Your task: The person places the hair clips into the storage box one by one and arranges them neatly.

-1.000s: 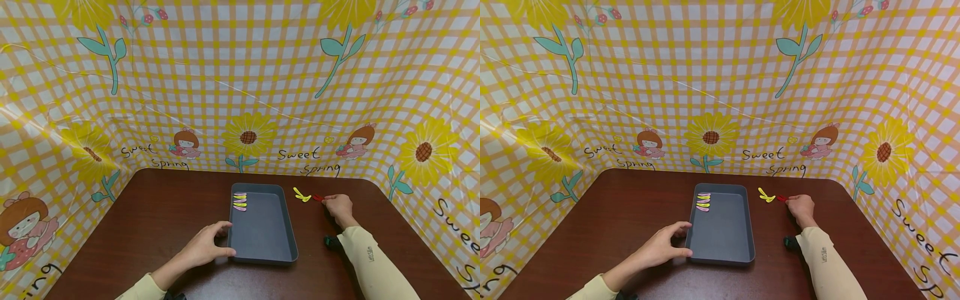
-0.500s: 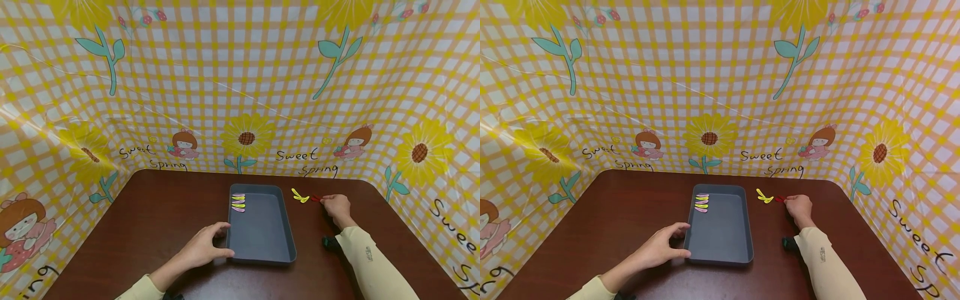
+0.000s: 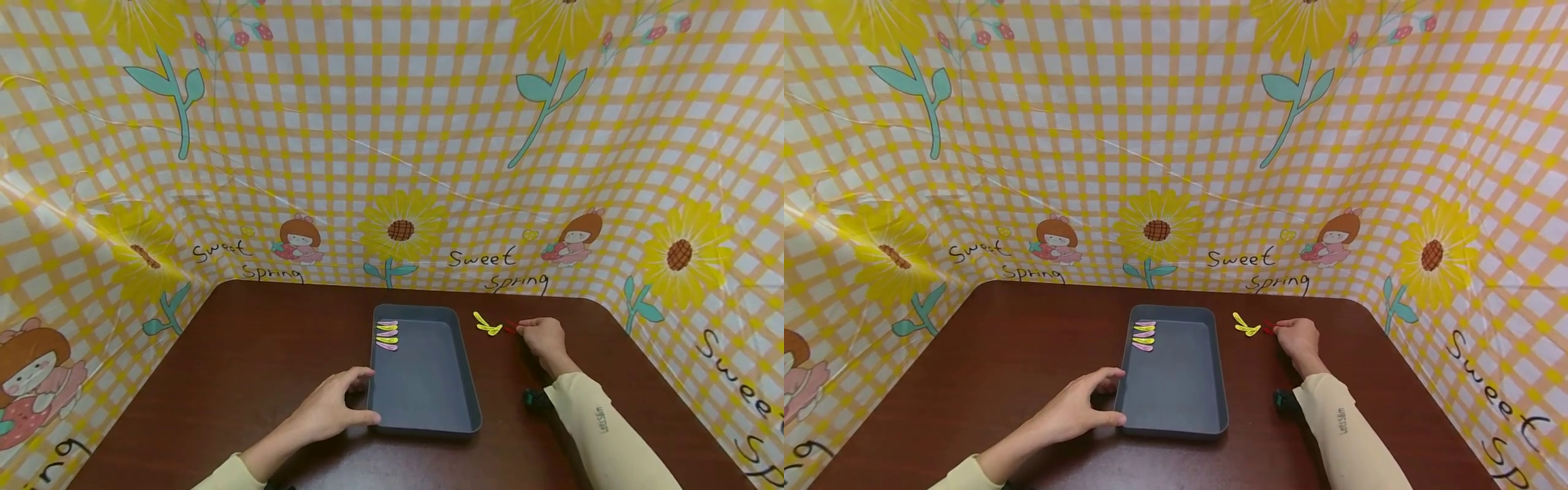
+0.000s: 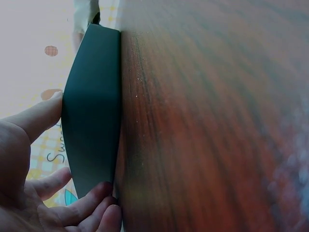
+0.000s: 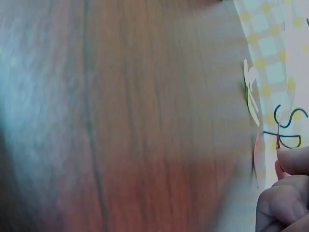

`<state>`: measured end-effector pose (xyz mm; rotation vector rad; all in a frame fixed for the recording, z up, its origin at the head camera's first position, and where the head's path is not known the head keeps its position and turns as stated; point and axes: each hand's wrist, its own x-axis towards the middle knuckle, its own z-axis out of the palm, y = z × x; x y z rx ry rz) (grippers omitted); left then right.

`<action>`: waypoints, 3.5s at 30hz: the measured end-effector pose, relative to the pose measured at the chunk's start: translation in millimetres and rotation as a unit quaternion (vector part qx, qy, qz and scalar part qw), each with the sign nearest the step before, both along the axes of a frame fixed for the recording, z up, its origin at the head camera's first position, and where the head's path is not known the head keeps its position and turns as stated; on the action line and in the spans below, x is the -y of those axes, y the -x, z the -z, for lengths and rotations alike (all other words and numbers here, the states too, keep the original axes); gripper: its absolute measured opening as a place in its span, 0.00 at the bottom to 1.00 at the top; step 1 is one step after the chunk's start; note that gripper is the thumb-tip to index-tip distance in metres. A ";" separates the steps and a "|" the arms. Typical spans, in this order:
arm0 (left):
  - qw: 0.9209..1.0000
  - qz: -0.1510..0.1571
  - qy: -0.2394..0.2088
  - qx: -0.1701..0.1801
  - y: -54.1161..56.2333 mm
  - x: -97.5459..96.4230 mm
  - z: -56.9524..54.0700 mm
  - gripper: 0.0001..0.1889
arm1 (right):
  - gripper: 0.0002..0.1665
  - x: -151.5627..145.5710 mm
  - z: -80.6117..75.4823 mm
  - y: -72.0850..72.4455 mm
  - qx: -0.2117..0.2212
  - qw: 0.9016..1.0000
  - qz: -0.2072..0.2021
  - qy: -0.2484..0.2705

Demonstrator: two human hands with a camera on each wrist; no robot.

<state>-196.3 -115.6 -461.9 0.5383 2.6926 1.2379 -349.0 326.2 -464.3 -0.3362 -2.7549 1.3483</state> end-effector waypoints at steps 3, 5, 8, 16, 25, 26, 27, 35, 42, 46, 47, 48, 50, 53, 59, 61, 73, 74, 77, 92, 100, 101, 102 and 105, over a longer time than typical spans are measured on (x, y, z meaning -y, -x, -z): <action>1.000 0.000 0.000 -0.001 0.2 0.5 -0.3 0.39 | 0.21 4.7 -3.1 1.1 0.004 1.000 -0.011 -0.001; 1.000 0.000 -0.001 -0.004 0.7 0.5 -1.1 0.39 | 0.20 7.4 -6.1 1.8 0.002 1.000 -0.013 -0.003; 1.000 0.000 -0.002 -0.007 1.1 0.0 -2.7 0.39 | 0.20 11.2 -11.4 2.2 0.002 1.000 -0.015 -0.004; 1.000 -0.002 -0.010 0.007 -3.6 -1.6 -3.9 0.39 | 0.19 19.4 -14.3 2.2 0.008 1.000 -0.021 -0.003; 1.000 0.000 -0.013 0.003 -2.8 -2.0 -3.1 0.39 | 0.19 34.2 -23.4 3.7 0.001 0.999 -0.046 -0.001; 1.000 0.001 -0.013 0.000 -2.3 -2.0 -3.2 0.38 | 0.19 36.1 -24.9 3.9 0.002 0.999 -0.049 0.000; 1.000 0.001 -0.012 -0.002 -1.8 -2.1 -3.4 0.38 | 0.19 38.1 -26.3 3.9 0.004 0.999 -0.050 0.001; 1.000 0.002 -0.012 -0.001 -2.4 -2.4 -3.7 0.38 | 0.21 48.0 -33.6 3.8 0.016 0.998 -0.064 0.018; 1.000 -0.004 -0.011 -0.005 -3.6 -3.8 -6.5 0.36 | 0.19 54.2 -37.7 5.9 0.013 0.997 -0.067 0.020; 1.000 -0.006 -0.012 -0.003 -4.3 -4.7 -6.4 0.36 | 0.19 59.2 -40.3 5.4 0.015 0.997 -0.075 0.025; 1.000 -0.007 -0.012 -0.001 -4.6 -4.8 -6.3 0.36 | 0.19 60.5 -41.0 5.0 0.017 0.996 -0.077 0.028; 1.000 -0.007 -0.012 0.000 -4.8 -5.0 -6.1 0.36 | 0.19 61.8 -41.8 4.5 0.018 0.996 -0.079 0.030; 1.000 -0.009 -0.011 0.000 -5.1 -5.1 -6.0 0.35 | 0.19 64.8 -44.0 3.7 0.016 0.996 -0.084 0.030; 1.000 -0.011 -0.013 0.000 -5.4 -5.5 -5.9 0.35 | 0.19 69.5 -46.7 3.1 0.011 0.996 -0.089 0.026; 1.000 -0.009 -0.020 0.000 -5.7 -6.1 -6.0 0.33 | 0.18 80.2 -51.6 2.8 0.007 0.995 -0.098 0.018; 1.000 -0.009 -0.021 0.000 -5.6 -6.2 -5.7 0.33 | 0.19 83.0 -52.6 3.0 0.009 0.994 -0.103 0.017; 1.000 -0.007 -0.025 0.002 -4.4 -5.6 -4.0 0.33 | 0.18 98.8 -54.2 4.5 0.019 0.990 -0.129 0.050; 1.000 -0.006 -0.026 0.002 -4.4 -5.6 -4.0 0.33 | 0.17 100.4 -54.0 4.9 0.020 0.990 -0.129 0.050; 1.000 -0.006 -0.025 0.004 -4.1 -5.6 -3.7 0.33 | 0.16 104.8 -53.6 6.8 0.025 0.990 -0.132 0.041; 1.000 -0.006 -0.026 0.006 -4.2 -6.2 -3.1 0.33 | 0.15 130.9 -54.3 11.0 0.025 0.989 -0.139 0.040; 1.000 -0.007 -0.029 0.009 -4.3 -6.7 -2.6 0.33 | 0.12 143.5 -48.6 14.0 0.011 0.989 -0.146 0.035; 1.000 -0.007 -0.029 0.010 -4.3 -6.7 -2.6 0.33 | 0.13 145.1 -48.6 13.4 0.009 0.988 -0.147 0.033; 1.000 -0.007 -0.029 0.010 -4.3 -6.6 -2.5 0.33 | 0.13 147.0 -48.4 12.9 0.009 0.988 -0.148 0.033; 0.999 -0.005 -0.031 0.008 -4.2 -6.3 -2.4 0.33 | 0.13 152.9 -47.1 12.1 0.016 0.988 -0.146 0.041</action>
